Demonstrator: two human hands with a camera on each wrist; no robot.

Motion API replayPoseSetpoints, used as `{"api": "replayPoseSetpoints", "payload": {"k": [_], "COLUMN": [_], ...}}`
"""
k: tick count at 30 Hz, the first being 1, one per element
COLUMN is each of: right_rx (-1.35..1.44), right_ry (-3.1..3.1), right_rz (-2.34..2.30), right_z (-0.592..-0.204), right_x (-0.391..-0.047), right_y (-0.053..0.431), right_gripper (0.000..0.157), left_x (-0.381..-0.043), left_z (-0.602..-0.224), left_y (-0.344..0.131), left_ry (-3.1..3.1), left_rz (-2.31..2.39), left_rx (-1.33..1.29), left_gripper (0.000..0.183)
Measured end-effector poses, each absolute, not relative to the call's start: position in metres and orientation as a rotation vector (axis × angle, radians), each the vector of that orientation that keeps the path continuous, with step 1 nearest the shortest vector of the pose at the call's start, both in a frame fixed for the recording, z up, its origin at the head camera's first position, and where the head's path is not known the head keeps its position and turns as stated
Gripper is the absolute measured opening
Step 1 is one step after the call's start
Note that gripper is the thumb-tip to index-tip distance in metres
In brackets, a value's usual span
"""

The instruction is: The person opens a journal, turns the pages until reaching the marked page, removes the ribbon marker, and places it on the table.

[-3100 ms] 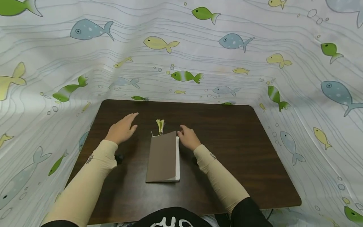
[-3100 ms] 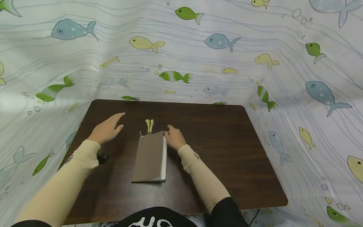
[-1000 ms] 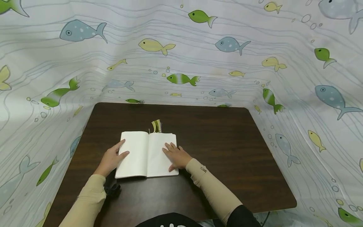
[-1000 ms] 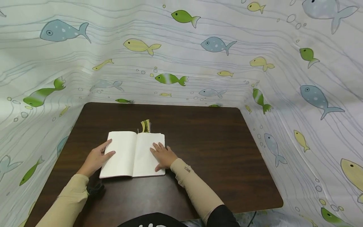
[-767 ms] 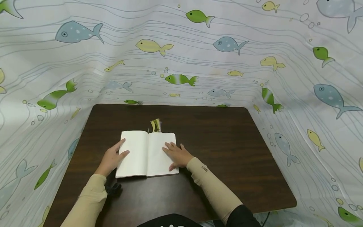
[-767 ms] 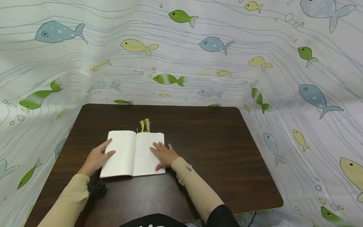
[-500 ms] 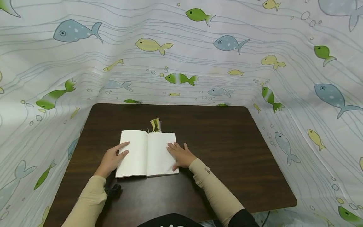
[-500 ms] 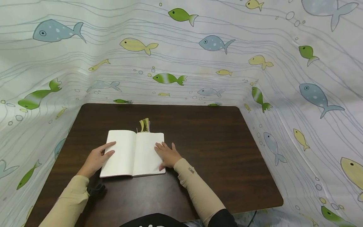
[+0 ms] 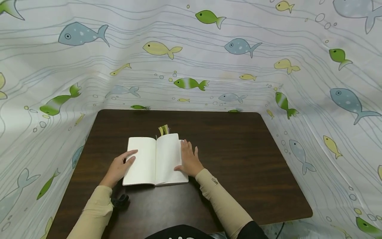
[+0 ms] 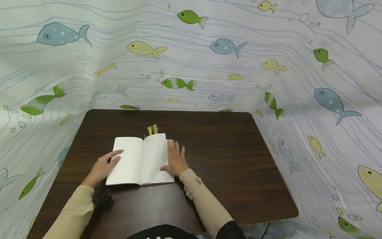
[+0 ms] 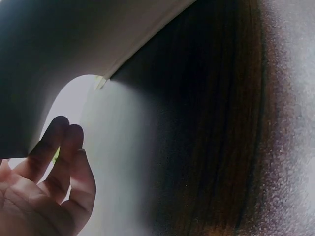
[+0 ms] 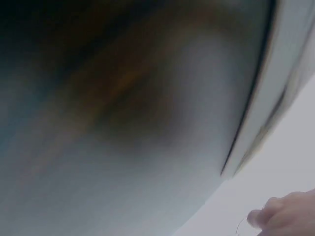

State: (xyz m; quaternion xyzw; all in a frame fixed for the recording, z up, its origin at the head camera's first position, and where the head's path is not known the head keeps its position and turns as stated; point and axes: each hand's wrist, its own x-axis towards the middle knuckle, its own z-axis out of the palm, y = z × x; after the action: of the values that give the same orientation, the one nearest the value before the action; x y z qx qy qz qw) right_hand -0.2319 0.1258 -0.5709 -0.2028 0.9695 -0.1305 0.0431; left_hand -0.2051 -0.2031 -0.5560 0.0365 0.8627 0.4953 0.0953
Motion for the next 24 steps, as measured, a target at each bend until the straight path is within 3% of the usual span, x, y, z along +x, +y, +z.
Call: {"api": "replayPoseSetpoints", "payload": {"k": [6, 11, 19, 24], "right_rx": [-0.592, -0.708, -0.893, -1.091], "right_ry": [2.893, 2.789, 2.326, 2.251], "right_rz": [-0.489, -0.668, -1.294, -1.100], "right_z": [-0.575, -0.556, -0.529, -0.531], "right_x": [-0.235, -0.228, -0.205, -0.201], "right_y": [0.111, 0.099, 0.065, 0.053], "right_gripper": [0.126, 0.119, 0.101, 0.101], "left_x": [-0.204, -0.204, -0.203, -0.202], "left_z": [-0.556, -0.557, -0.541, -0.531], "left_y": [-0.203, -0.203, -0.195, -0.189], "left_ry": [2.566, 2.554, 2.446, 2.417], "left_rz": [1.460, 1.466, 1.595, 1.591], "left_rx": [0.105, 0.112, 0.121, 0.117], "left_gripper": [0.051, 0.052, 0.068, 0.072]}}
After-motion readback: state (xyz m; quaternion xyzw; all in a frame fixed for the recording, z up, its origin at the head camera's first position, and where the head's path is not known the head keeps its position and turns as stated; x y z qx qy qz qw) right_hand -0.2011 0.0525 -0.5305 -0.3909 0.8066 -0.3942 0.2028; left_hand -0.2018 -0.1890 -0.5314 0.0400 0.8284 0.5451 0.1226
